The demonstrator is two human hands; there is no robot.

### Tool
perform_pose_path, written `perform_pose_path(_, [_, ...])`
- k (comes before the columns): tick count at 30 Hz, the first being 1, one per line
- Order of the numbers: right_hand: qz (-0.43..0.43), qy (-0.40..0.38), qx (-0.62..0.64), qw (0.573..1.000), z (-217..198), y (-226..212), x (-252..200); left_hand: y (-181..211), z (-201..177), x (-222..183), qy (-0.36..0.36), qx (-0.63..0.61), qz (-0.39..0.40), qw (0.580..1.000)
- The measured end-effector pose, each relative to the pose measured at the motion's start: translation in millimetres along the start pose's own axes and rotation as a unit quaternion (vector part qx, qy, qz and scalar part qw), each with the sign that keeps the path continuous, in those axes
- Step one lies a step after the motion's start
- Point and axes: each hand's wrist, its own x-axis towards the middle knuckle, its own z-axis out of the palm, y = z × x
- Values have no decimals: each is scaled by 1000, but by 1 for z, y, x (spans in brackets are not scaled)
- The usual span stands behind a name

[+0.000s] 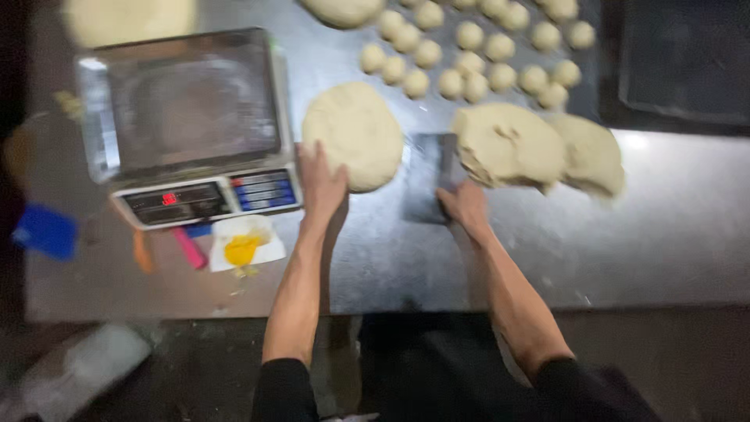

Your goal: The person uses a scraper to cut portions from a large mass of dough, weighs them on a digital scale, and shapes the dough into rounded balls on a metal counter.

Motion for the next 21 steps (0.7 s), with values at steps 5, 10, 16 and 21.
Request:
perform_pose_path(5, [117, -97, 441, 885, 10, -18, -23, 90, 0, -53, 24, -197, -19, 980])
perform_pose_path(10, [55, -193, 606, 770, -2, 3, -38, 152, 39, -79, 20, -210, -12, 977])
perform_pose_path(16, [175, -121, 340, 916, -120, 187, -125, 162, 120, -26, -51, -281, -139, 948])
perform_pose_path(21, [319, 142, 333, 876, -220, 330, -101, 181, 201, 33, -90, -377, -165, 907])
